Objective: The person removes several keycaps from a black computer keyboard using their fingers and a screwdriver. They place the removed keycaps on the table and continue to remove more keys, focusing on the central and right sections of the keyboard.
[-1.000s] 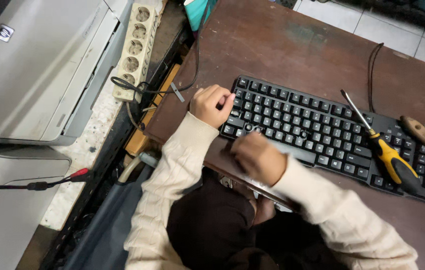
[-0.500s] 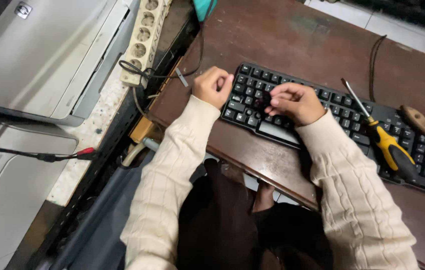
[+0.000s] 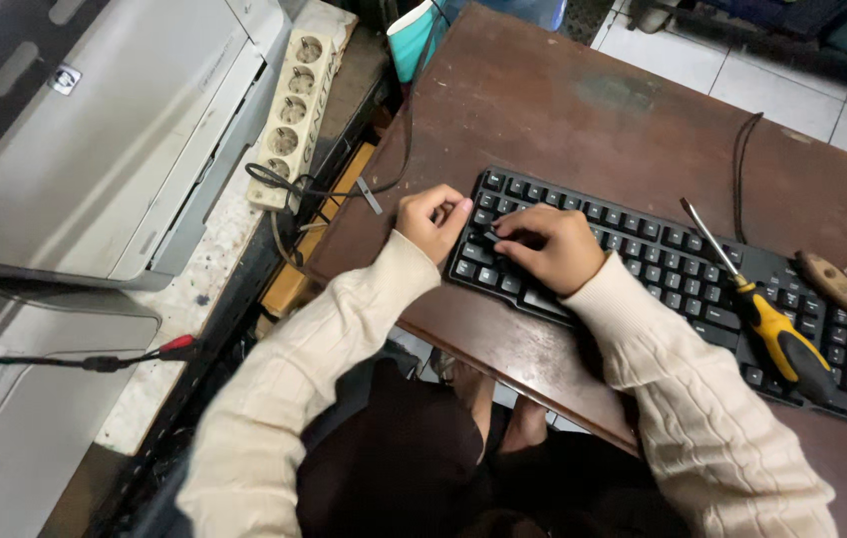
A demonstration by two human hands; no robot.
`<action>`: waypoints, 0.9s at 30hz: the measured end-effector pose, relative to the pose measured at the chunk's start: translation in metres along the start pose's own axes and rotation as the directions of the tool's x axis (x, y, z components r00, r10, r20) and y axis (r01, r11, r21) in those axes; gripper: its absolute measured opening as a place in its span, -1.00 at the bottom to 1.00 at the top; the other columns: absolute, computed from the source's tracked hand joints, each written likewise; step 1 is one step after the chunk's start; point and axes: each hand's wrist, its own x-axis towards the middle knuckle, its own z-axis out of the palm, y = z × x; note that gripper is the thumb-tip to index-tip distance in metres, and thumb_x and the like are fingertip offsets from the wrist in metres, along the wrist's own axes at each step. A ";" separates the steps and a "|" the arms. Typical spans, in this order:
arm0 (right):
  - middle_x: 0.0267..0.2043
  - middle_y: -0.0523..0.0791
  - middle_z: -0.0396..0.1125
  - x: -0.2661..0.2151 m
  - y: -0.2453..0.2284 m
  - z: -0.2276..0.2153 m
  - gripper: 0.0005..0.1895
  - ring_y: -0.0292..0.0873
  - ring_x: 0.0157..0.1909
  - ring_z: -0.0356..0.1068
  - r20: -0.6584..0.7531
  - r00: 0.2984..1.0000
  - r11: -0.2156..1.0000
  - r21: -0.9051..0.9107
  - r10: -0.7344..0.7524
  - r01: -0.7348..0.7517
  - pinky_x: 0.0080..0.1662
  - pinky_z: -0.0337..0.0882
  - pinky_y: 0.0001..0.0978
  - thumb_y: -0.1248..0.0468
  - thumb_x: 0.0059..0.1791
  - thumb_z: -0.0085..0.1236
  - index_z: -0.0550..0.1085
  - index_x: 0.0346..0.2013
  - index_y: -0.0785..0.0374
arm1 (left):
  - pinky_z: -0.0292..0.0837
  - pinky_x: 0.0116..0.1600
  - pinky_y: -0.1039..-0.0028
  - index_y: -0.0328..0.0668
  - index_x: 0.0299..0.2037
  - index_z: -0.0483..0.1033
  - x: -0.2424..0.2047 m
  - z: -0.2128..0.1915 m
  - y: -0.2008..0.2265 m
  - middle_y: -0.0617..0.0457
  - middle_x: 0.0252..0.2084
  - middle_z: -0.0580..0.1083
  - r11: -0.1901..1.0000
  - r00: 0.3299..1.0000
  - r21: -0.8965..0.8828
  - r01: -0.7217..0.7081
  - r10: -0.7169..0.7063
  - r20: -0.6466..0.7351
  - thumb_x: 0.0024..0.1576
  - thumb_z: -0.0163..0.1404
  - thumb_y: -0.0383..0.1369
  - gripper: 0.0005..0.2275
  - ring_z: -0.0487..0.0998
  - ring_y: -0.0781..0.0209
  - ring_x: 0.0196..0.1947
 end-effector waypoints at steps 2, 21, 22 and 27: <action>-0.39 -0.13 0.39 0.007 0.003 0.005 -0.87 -0.11 -0.35 0.36 0.006 1.000 1.000 -0.010 -0.017 0.017 -0.27 0.34 -0.35 0.32 -0.31 0.21 0.47 -0.50 0.16 | 0.13 -0.72 0.57 -0.19 -0.60 0.43 -0.001 0.003 -0.005 0.02 -0.78 0.31 0.999 0.999 0.015 0.029 -0.029 0.026 -0.11 0.00 -0.46 -0.94 0.27 0.23 -0.82; -0.41 -0.05 0.38 0.005 -0.003 0.025 -0.98 -0.05 -0.41 0.34 -0.091 0.951 0.943 -0.188 -0.296 0.276 -0.34 0.36 -0.36 0.40 -0.25 0.11 0.46 -0.54 0.26 | 0.20 -0.54 0.67 -0.09 -0.57 0.44 0.006 -0.014 0.014 0.16 -0.71 0.41 0.991 0.958 -0.069 0.115 -0.093 0.272 -0.19 0.04 -0.40 -0.96 0.32 0.35 -0.74; -0.41 -0.05 0.38 0.006 -0.002 0.022 -0.98 -0.05 -0.41 0.34 -0.092 0.951 0.943 -0.188 -0.294 0.274 -0.34 0.36 -0.36 0.40 -0.25 0.11 0.46 -0.54 0.26 | 0.20 -0.54 0.67 -0.09 -0.57 0.44 0.007 -0.016 0.014 0.16 -0.71 0.41 0.991 0.957 -0.068 0.117 -0.094 0.274 -0.19 0.04 -0.40 -0.96 0.32 0.35 -0.74; -0.51 -0.07 0.38 0.008 0.004 0.012 -0.98 -0.06 -0.49 0.36 -0.123 0.992 0.999 0.024 0.027 -0.024 -0.40 0.30 -0.33 0.37 -0.22 0.07 0.46 -0.54 0.23 | 0.19 -0.52 0.65 -0.07 -0.52 0.46 0.007 -0.013 0.012 0.16 -0.68 0.42 0.993 0.959 -0.074 0.094 -0.070 0.275 -0.15 0.04 -0.37 -0.96 0.33 0.34 -0.73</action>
